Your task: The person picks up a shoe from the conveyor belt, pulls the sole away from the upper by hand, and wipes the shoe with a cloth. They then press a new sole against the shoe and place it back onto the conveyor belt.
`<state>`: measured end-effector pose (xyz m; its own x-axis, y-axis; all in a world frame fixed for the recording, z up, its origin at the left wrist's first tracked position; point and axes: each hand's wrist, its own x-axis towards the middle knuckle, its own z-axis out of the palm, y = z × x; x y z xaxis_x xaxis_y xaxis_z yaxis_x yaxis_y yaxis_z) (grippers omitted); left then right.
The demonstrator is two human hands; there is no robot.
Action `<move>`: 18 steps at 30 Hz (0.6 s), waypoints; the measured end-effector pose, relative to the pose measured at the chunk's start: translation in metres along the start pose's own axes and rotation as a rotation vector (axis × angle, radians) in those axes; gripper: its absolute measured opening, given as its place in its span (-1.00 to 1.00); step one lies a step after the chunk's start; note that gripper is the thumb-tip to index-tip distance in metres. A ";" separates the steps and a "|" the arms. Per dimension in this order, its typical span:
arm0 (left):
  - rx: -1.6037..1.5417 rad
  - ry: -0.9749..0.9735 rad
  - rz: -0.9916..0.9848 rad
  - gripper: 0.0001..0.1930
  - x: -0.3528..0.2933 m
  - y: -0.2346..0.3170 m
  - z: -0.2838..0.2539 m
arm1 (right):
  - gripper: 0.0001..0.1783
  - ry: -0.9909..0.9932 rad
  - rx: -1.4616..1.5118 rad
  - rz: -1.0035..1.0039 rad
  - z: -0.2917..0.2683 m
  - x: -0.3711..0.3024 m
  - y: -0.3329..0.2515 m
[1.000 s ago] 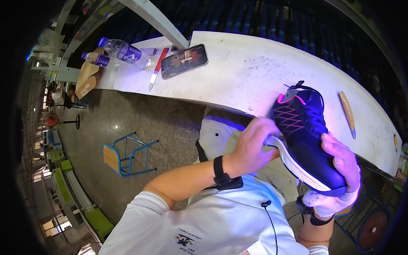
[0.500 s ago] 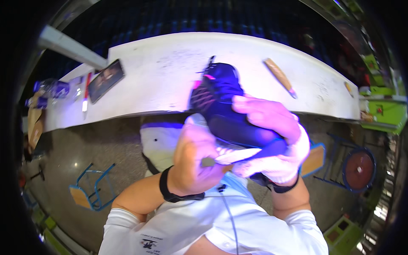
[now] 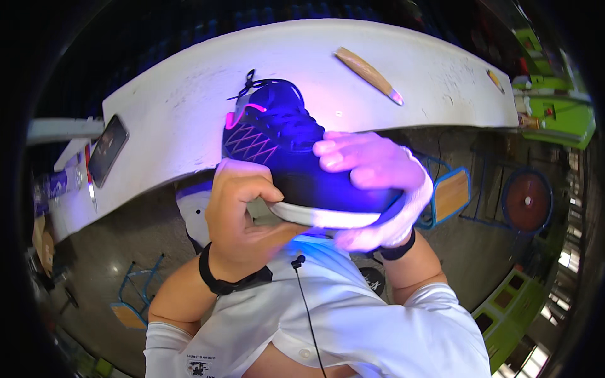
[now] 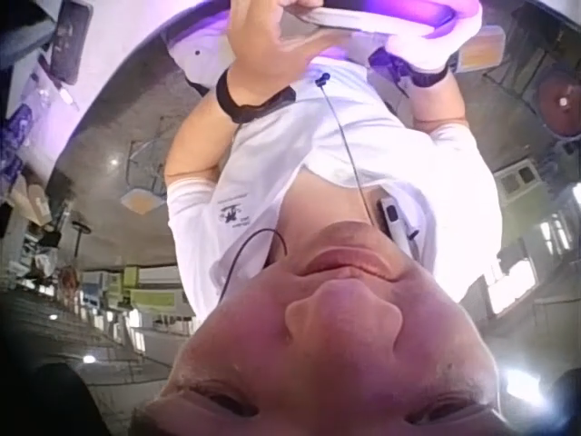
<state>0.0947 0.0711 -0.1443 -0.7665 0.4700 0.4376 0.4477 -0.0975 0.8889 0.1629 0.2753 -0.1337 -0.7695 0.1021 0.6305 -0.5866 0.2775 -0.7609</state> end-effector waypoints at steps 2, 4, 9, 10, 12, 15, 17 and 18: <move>0.416 -0.104 0.099 -0.51 0.004 -0.018 0.002 | -0.23 0.168 0.223 0.070 -0.023 -0.024 0.026; 0.652 -0.192 0.144 -0.50 0.017 -0.032 0.001 | -0.31 0.406 0.424 0.223 -0.032 -0.046 0.050; 0.677 -0.500 0.148 -0.51 0.064 -0.029 0.019 | -0.39 0.058 0.010 0.581 -0.091 -0.055 0.048; 0.685 -0.518 0.143 -0.51 0.066 -0.030 0.021 | -0.36 -0.127 -0.340 0.508 -0.096 -0.043 0.036; 0.676 -0.527 0.228 -0.52 0.070 -0.035 0.023 | -0.31 -0.158 -0.505 0.460 -0.085 -0.027 0.024; 0.681 -0.515 0.169 -0.54 0.070 -0.038 0.011 | -0.28 -0.181 -0.702 0.398 -0.074 -0.019 0.028; 0.557 -0.527 0.113 -0.54 0.073 -0.047 -0.007 | -0.28 -0.217 -0.716 0.426 -0.073 -0.014 0.031; 0.406 -0.545 0.071 -0.53 0.077 -0.051 -0.024 | -0.28 -0.243 -0.754 0.472 -0.073 -0.013 0.032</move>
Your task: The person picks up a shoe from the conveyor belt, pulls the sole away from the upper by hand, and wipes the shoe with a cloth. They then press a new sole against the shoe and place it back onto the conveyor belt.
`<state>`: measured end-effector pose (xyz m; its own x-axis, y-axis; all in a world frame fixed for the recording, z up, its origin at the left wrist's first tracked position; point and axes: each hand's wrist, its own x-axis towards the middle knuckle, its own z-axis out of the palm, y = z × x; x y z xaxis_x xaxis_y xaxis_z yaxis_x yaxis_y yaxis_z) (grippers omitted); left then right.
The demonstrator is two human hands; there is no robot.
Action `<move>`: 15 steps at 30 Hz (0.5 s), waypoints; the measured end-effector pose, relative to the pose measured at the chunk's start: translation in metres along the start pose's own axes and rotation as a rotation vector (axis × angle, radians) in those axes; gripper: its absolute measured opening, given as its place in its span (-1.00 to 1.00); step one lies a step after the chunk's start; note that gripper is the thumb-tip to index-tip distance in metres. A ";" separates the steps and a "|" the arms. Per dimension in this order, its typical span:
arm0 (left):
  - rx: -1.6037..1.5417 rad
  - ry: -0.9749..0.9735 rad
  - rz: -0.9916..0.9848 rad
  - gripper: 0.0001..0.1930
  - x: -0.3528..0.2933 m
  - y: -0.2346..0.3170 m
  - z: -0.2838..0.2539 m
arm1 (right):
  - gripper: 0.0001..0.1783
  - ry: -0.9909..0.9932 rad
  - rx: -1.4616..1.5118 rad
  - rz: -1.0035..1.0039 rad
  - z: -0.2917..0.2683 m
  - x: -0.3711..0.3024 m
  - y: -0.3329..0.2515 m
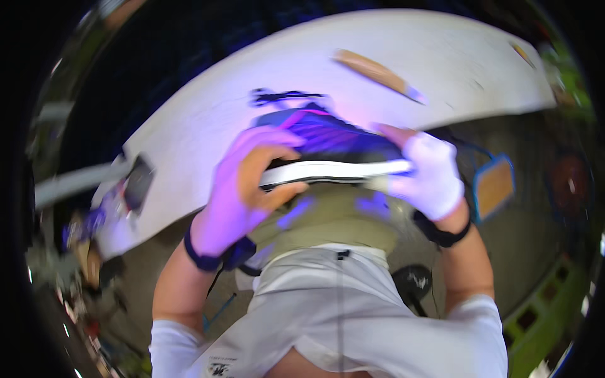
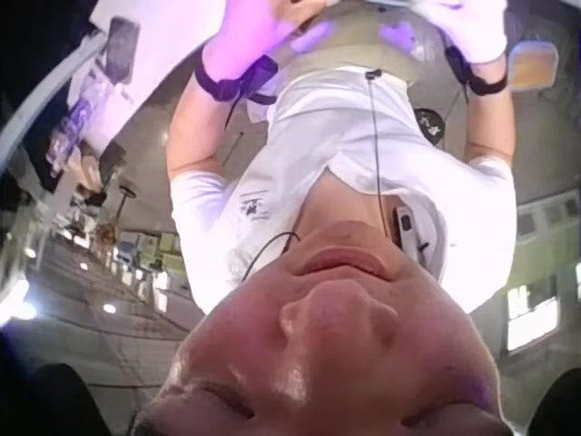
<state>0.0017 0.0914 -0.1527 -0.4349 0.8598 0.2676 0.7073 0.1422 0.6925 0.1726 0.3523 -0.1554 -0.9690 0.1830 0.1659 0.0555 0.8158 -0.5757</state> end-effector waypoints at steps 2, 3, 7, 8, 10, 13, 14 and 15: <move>-0.211 -0.077 -0.017 -0.33 -0.012 -0.030 -0.026 | -0.31 -0.020 -0.072 -0.100 -0.006 -0.002 0.026; -0.223 -0.140 -0.054 -0.13 -0.020 -0.042 -0.040 | -0.30 0.013 0.102 0.094 -0.004 -0.019 0.063; -0.283 0.071 -0.007 0.03 -0.021 -0.016 -0.084 | -0.11 -0.063 0.905 0.346 0.039 0.016 0.062; -0.213 0.143 0.055 0.01 -0.018 -0.003 -0.100 | -0.07 -0.060 0.924 0.321 0.055 0.033 0.038; -0.072 0.264 0.198 -0.05 -0.013 0.029 -0.127 | 0.04 -0.038 0.945 0.298 0.072 0.054 0.002; -0.016 0.515 0.326 -0.23 -0.010 0.047 -0.096 | 0.27 0.028 1.232 -0.084 0.042 0.074 -0.099; -0.031 0.563 0.304 -0.23 -0.014 0.049 -0.088 | 0.31 -0.018 1.266 -0.276 0.031 0.085 -0.117; -0.042 0.530 0.206 -0.16 -0.017 0.055 -0.091 | 0.34 0.086 0.988 -0.393 0.017 0.097 -0.122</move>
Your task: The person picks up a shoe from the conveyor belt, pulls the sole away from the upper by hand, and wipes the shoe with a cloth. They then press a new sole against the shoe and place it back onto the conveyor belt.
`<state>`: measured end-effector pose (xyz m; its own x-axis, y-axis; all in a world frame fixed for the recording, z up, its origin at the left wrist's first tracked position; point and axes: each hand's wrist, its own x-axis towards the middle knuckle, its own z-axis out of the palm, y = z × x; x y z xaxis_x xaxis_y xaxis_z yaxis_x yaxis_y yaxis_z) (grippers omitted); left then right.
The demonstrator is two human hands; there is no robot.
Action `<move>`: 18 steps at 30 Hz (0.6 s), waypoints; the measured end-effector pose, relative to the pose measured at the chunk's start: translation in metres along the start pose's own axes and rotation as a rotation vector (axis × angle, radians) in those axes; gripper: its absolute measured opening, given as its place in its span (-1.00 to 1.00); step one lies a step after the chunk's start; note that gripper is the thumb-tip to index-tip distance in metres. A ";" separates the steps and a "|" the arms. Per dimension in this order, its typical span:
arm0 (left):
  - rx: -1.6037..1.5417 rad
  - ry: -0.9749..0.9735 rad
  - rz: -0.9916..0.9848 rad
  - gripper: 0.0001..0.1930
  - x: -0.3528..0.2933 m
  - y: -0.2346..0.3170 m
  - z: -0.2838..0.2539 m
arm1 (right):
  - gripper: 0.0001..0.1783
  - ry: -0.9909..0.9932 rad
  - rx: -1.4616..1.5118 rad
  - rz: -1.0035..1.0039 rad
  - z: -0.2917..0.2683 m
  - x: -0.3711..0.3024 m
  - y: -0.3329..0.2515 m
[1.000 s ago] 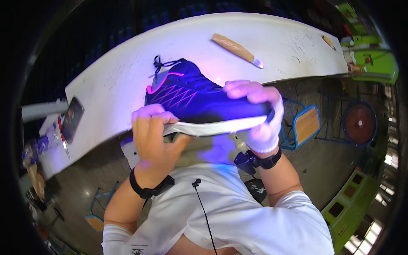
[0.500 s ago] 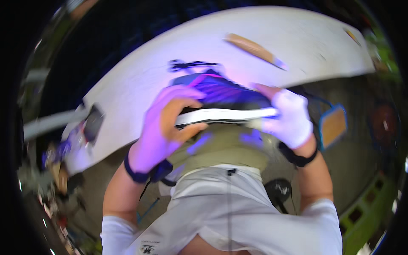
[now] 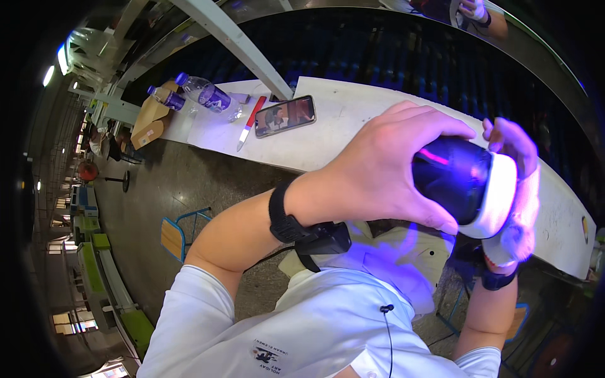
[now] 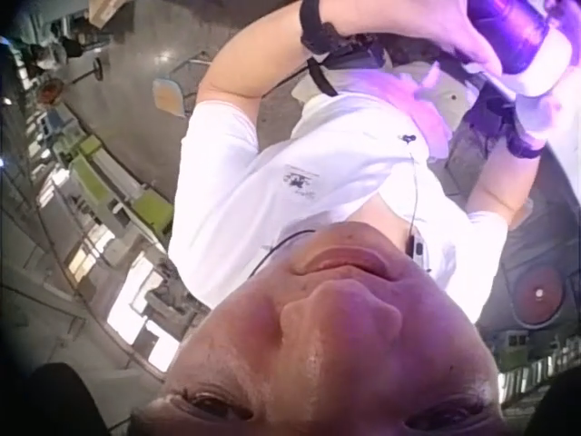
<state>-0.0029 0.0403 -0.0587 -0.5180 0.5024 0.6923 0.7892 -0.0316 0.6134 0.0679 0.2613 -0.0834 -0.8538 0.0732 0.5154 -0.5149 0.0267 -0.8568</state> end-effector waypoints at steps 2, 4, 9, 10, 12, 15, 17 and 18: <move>0.052 -0.112 -0.171 -0.15 0.002 0.013 -0.009 | 0.15 -0.054 -0.100 0.033 0.003 0.017 -0.003; 0.097 -0.223 -0.346 -0.14 0.006 0.020 -0.019 | -0.14 -0.120 -0.025 0.037 0.010 0.024 -0.002; 0.209 -0.375 -0.434 -0.12 0.003 0.014 -0.033 | -0.31 -0.004 0.451 0.057 0.027 0.016 0.010; 0.186 -0.304 -0.445 -0.12 -0.004 0.012 -0.037 | -0.34 0.098 0.618 0.097 0.029 0.016 0.019; 0.077 -0.214 -0.532 -0.21 -0.017 0.001 -0.046 | -0.39 0.282 0.946 0.278 0.032 0.027 0.033; -0.019 -0.209 -0.704 -0.32 -0.020 -0.010 -0.056 | -0.46 0.208 0.863 0.387 0.052 0.054 0.043; 0.010 -0.179 -0.716 -0.34 -0.014 -0.006 -0.047 | -0.51 -0.082 0.581 0.301 0.058 0.065 0.037; -0.002 -0.191 -0.712 -0.34 -0.010 -0.006 -0.046 | -0.55 -0.076 0.501 0.398 0.061 0.068 0.025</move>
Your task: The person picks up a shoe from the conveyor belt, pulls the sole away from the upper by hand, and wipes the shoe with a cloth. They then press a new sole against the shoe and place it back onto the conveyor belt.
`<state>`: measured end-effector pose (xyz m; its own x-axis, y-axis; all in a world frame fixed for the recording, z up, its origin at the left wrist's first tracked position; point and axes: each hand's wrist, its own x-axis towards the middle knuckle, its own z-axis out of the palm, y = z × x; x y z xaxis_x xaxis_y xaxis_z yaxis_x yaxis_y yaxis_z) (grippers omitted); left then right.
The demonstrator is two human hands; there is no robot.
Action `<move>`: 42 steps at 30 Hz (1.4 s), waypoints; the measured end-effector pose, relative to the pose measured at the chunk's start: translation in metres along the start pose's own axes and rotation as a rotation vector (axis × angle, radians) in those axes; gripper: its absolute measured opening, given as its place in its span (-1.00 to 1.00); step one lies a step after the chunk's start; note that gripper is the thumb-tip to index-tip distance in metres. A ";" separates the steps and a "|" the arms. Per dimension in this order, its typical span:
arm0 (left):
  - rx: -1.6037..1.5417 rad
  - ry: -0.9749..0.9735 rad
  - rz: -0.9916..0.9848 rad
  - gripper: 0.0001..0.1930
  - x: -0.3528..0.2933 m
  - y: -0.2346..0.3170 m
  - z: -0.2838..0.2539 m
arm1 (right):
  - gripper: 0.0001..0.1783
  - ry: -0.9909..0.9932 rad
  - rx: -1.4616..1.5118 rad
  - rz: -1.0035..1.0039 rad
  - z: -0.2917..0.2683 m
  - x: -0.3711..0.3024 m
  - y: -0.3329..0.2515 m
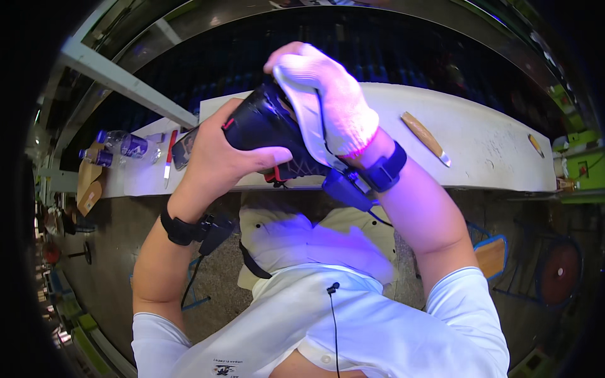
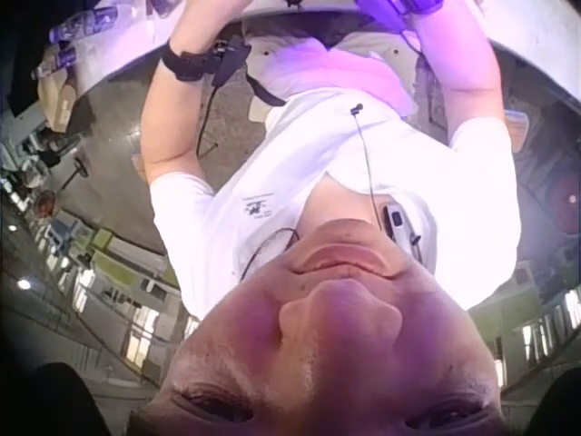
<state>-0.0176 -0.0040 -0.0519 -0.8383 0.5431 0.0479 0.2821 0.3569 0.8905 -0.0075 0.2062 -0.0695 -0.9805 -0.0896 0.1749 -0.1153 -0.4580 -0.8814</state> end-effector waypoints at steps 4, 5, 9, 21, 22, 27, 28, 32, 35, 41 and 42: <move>0.129 0.031 0.094 -0.34 0.019 0.016 0.010 | -0.57 -0.035 -0.178 0.036 -0.011 0.002 -0.018; 0.191 0.018 0.090 -0.34 0.025 0.022 0.013 | -0.57 -0.035 -0.238 0.000 -0.017 0.000 -0.023; 0.381 -0.015 0.132 -0.31 0.038 0.051 0.027 | -0.51 0.020 -0.258 -0.053 -0.030 -0.016 -0.041; 0.650 -0.289 0.523 -0.16 0.023 0.088 0.088 | -0.21 0.110 -0.217 -0.191 -0.062 -0.106 -0.051; 0.671 -0.264 0.582 -0.15 0.014 0.089 0.092 | -0.27 0.109 -0.136 -0.220 -0.055 -0.118 -0.050; 0.820 -0.255 0.982 -0.19 -0.009 0.072 0.090 | -0.45 0.031 -0.836 -0.264 -0.042 -0.162 -0.068; 0.837 -0.266 0.976 -0.19 -0.008 0.070 0.085 | -0.45 -0.005 -0.935 -0.284 -0.035 -0.169 -0.070; 0.780 -0.360 1.067 -0.47 -0.011 0.048 0.033 | -0.10 -0.061 -1.073 -0.347 -0.005 -0.189 -0.038; 0.415 -0.451 0.464 0.08 -0.046 0.043 -0.009 | 0.31 0.099 -1.151 -0.252 -0.012 -0.183 0.002; -0.392 0.059 -0.113 -0.05 -0.126 -0.028 0.044 | 0.27 -0.005 -1.394 -0.180 0.006 -0.138 0.039; -0.384 0.082 -0.131 -0.05 -0.128 -0.035 0.044 | 0.21 0.003 -1.374 -0.192 0.010 -0.132 0.045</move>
<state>0.1004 -0.0523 -0.1089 -0.8942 0.4443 -0.0551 -0.0110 0.1012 0.9948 0.1183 0.1882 -0.1279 -0.9319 -0.1221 0.3415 -0.3073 0.7661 -0.5645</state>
